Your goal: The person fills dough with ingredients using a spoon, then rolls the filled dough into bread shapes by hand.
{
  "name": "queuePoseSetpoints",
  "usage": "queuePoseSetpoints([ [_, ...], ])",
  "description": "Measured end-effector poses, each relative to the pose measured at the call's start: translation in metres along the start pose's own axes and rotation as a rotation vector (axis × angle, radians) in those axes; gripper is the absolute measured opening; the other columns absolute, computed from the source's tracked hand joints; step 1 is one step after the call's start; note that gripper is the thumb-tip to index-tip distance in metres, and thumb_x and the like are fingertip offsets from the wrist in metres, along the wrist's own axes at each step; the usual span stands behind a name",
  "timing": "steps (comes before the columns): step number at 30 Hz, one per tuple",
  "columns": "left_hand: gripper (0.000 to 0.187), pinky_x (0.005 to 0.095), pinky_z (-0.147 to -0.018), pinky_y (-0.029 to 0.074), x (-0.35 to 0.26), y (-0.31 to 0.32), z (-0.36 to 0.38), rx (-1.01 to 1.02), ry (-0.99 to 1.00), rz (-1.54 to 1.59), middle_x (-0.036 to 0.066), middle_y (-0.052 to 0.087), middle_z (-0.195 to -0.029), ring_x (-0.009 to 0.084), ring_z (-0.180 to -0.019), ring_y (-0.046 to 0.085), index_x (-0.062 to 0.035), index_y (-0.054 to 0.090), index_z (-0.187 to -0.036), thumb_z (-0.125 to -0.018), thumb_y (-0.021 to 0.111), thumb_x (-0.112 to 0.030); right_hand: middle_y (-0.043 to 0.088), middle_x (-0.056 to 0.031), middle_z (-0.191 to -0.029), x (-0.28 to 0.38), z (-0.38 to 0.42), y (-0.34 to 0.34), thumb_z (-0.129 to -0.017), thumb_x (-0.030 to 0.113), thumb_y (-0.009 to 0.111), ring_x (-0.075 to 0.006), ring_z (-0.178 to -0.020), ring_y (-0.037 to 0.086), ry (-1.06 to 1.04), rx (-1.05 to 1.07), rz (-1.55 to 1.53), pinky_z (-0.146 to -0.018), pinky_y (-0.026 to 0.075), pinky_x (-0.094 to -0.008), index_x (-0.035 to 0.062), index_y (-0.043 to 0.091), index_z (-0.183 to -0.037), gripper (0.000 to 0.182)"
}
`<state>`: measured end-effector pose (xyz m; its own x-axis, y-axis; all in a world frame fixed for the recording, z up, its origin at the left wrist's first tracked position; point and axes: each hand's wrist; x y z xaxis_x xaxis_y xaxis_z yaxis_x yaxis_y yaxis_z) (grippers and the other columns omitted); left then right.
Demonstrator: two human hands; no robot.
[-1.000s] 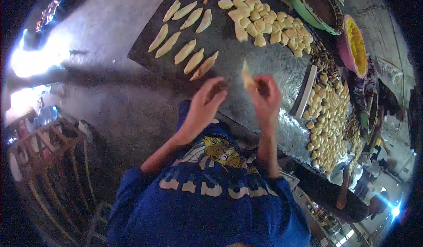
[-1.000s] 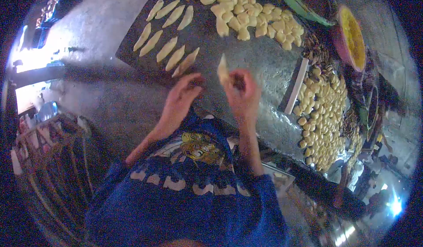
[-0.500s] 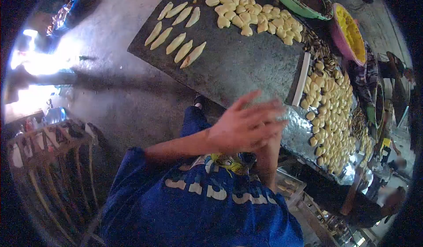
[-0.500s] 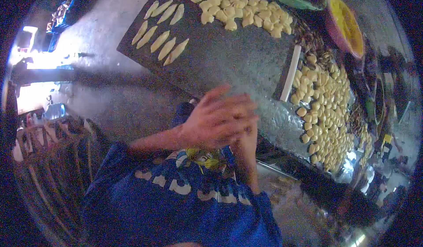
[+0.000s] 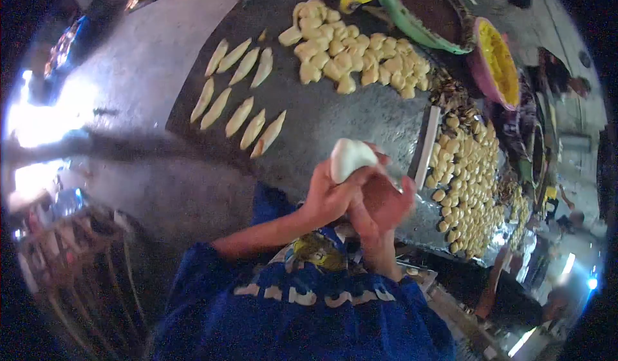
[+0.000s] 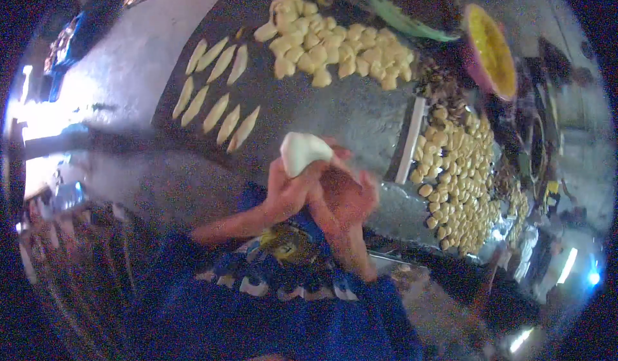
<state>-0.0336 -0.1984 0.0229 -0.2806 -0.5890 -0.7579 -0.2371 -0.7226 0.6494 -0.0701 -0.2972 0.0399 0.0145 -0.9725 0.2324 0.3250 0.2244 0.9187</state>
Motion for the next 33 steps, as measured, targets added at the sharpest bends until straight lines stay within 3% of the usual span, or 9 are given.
queuePoseSetpoints([
  [6, 0.067, 0.0357, -0.101, 0.043, -0.052, -0.036, -0.045, 0.058, 0.223, -0.244, 0.018, 0.041, -0.145, 0.0229, -0.123, 0.053, -0.0012, 0.028, -0.148, -0.091, 0.063, -0.006, 0.055, -0.0217, -0.131, 0.057, -0.134, 0.107, -0.094, 0.043, 0.052, -0.0349, -0.121, 0.052, -0.228, 0.241, 0.184, -0.106, 0.038, -0.0495, -0.0091, 0.050, -0.128, 0.063],
  [8, 0.061, 0.0355, -0.101, 0.043, -0.060, -0.063, -0.043, 0.051, 0.157, -0.297, 0.017, 0.048, -0.138, 0.0229, -0.119, 0.055, -0.0007, 0.032, -0.145, -0.090, 0.059, -0.001, 0.068, -0.0131, -0.108, 0.109, -0.221, 0.121, -0.094, 0.037, 0.055, -0.0251, -0.095, 0.063, -1.070, -0.112, 1.922, -0.090, 0.047, -0.0385, -0.0018, 0.066, -0.110, 0.043],
  [11, 0.050, 0.0346, -0.099, 0.044, -0.071, -0.089, -0.038, -0.029, 0.041, -0.385, 0.015, 0.056, -0.124, 0.0212, -0.113, 0.057, 0.0006, 0.042, -0.137, -0.089, 0.054, 0.006, 0.065, -0.0102, -0.075, 0.204, -0.356, 0.099, -0.096, 0.049, 0.047, -0.0212, -0.072, 0.061, -0.711, -0.294, 2.096, -0.071, 0.046, -0.0392, -0.0017, 0.067, -0.091, 0.055],
  [15, 0.035, 0.0326, -0.095, 0.046, -0.084, -0.099, -0.040, -0.088, 0.006, -0.477, 0.012, 0.060, -0.113, 0.0196, -0.106, 0.060, 0.0018, 0.053, -0.124, -0.089, 0.052, 0.007, 0.062, -0.0150, -0.090, 0.214, -0.424, 0.085, -0.098, 0.058, 0.034, -0.0287, -0.086, 0.056, -0.371, -0.340, 2.621, -0.081, 0.042, -0.0436, 0.0002, 0.065, -0.097, 0.065],
  [18, 0.030, 0.0318, -0.093, 0.047, -0.091, -0.102, -0.042, -0.067, -0.018, -0.588, 0.012, 0.061, -0.110, 0.0190, -0.103, 0.061, 0.0014, 0.057, -0.119, -0.090, 0.054, 0.005, 0.057, -0.0241, -0.131, 0.190, -0.409, 0.089, -0.099, 0.060, 0.023, -0.0406, -0.126, 0.051, -0.182, -0.315, 2.446, -0.106, 0.038, -0.0481, 0.0014, 0.058, -0.129, 0.075],
  [21, 0.027, 0.0315, -0.091, 0.048, -0.094, -0.105, -0.045, -0.066, -0.021, -0.653, 0.012, 0.062, -0.109, 0.0185, -0.101, 0.062, 0.0005, 0.058, -0.117, -0.090, 0.054, 0.004, 0.056, -0.0204, -0.135, 0.215, -0.429, 0.089, -0.098, 0.063, 0.025, -0.0368, -0.128, 0.050, -0.050, -0.335, 2.408, -0.105, 0.038, -0.0462, 0.0016, 0.054, -0.133, 0.076],
  [30, 0.025, 0.0295, -0.088, 0.048, -0.088, -0.095, -0.057, 0.007, -0.033, -0.572, 0.009, 0.065, -0.104, 0.0159, -0.098, 0.062, -0.0005, 0.059, -0.116, -0.092, 0.053, 0.003, 0.064, -0.0144, -0.115, 0.222, -0.365, 0.099, -0.097, 0.045, 0.052, -0.0212, -0.096, 0.062, -0.110, -0.221, 1.516, -0.083, 0.051, -0.0308, 0.0036, 0.059, -0.126, 0.051],
  [32, 0.025, 0.0287, -0.088, 0.047, -0.084, -0.092, -0.061, 0.040, -0.046, -0.524, 0.008, 0.065, -0.106, 0.0148, -0.099, 0.061, -0.0004, 0.059, -0.116, -0.092, 0.053, 0.003, 0.066, -0.0066, -0.092, 0.237, -0.340, 0.084, -0.097, 0.040, 0.053, -0.0182, -0.078, 0.063, 0.079, 0.200, 1.287, -0.075, 0.052, -0.0295, 0.0030, 0.063, -0.105, 0.039],
  [33, 0.026, 0.0296, -0.091, 0.045, -0.079, -0.089, -0.063, 0.043, -0.075, -0.452, 0.008, 0.064, -0.109, 0.0155, -0.103, 0.060, 0.0000, 0.058, -0.119, -0.094, 0.051, 0.000, 0.066, -0.0057, -0.086, 0.201, -0.303, 0.079, -0.098, 0.041, 0.053, -0.0183, -0.073, 0.063, -0.088, 0.093, 1.309, -0.073, 0.052, -0.0309, 0.0037, 0.065, -0.099, 0.039],
])
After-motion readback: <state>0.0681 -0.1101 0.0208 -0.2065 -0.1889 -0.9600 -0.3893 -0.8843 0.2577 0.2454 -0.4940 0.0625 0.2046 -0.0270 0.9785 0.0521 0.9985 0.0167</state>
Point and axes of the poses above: each hand's wrist, its own z-axis away from the middle knuckle, its own y-axis out of the palm, x = y × z
